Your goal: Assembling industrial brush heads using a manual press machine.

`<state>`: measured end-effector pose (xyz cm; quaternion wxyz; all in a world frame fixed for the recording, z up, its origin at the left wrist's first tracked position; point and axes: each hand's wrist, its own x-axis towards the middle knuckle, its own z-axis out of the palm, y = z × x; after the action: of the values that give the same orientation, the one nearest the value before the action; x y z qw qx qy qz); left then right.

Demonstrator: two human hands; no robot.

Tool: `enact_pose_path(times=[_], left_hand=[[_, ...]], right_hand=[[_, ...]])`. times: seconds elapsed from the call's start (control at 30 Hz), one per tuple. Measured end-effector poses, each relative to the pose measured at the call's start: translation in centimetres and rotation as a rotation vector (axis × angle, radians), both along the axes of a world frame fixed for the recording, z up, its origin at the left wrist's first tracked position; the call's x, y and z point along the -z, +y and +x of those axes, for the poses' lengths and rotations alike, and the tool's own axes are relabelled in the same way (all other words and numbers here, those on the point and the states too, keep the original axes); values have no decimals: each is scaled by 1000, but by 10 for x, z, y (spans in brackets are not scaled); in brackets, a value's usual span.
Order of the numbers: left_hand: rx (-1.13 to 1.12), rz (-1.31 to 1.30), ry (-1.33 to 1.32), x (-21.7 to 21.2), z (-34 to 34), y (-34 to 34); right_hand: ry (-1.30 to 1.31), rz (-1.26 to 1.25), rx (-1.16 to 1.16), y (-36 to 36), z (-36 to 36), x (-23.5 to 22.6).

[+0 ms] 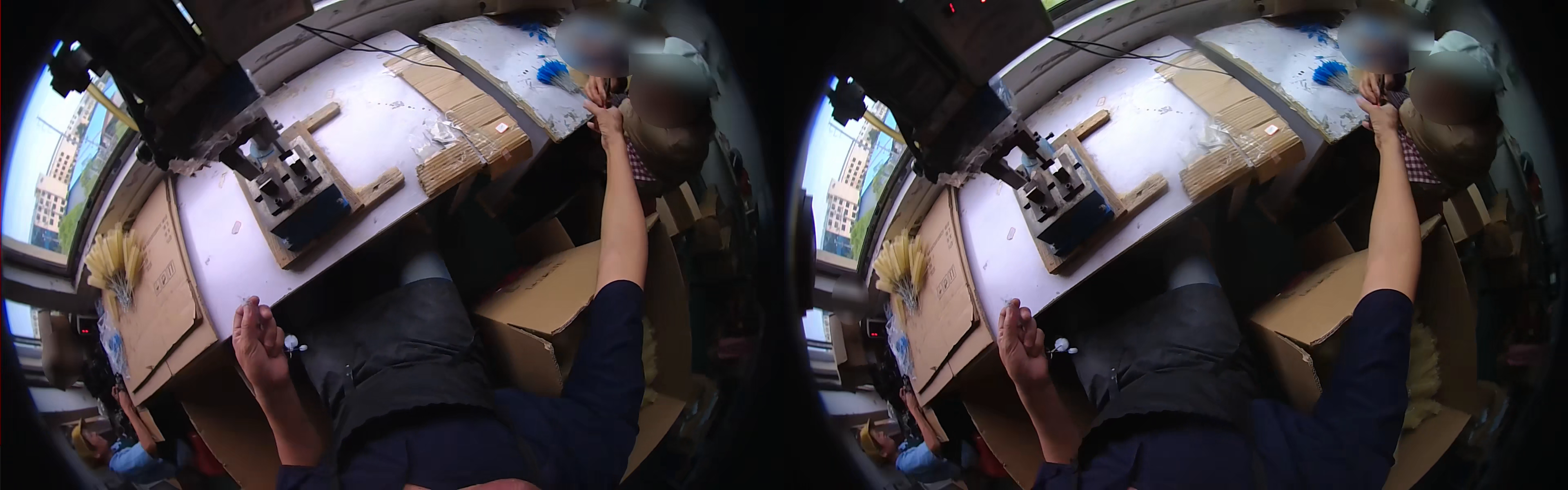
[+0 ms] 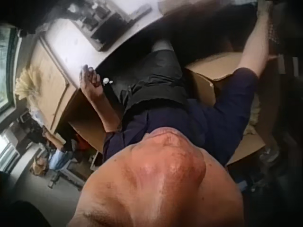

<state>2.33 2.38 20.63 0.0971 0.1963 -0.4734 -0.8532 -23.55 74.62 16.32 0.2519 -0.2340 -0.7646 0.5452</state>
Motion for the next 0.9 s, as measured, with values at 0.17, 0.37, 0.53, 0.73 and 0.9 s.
enact_pose_path(times=[0.17,0.37,0.53,0.73,0.9], left_hand=[[83,16,-51,-3,-21,14],[121,26,-24,8,-61,30],[283,159,13,20,-117,47],[267,86,77,2,-77,50],[180,8,155,-1,-41,40]], right_hand=[[-264,-50,0,102,-5,25],[-478,13,-301,-21,-8,31],[-546,-137,-606,-205,69,-27],[-374,-25,-935,-344,116,-12],[11,647,-1163,-447,128,-35]])
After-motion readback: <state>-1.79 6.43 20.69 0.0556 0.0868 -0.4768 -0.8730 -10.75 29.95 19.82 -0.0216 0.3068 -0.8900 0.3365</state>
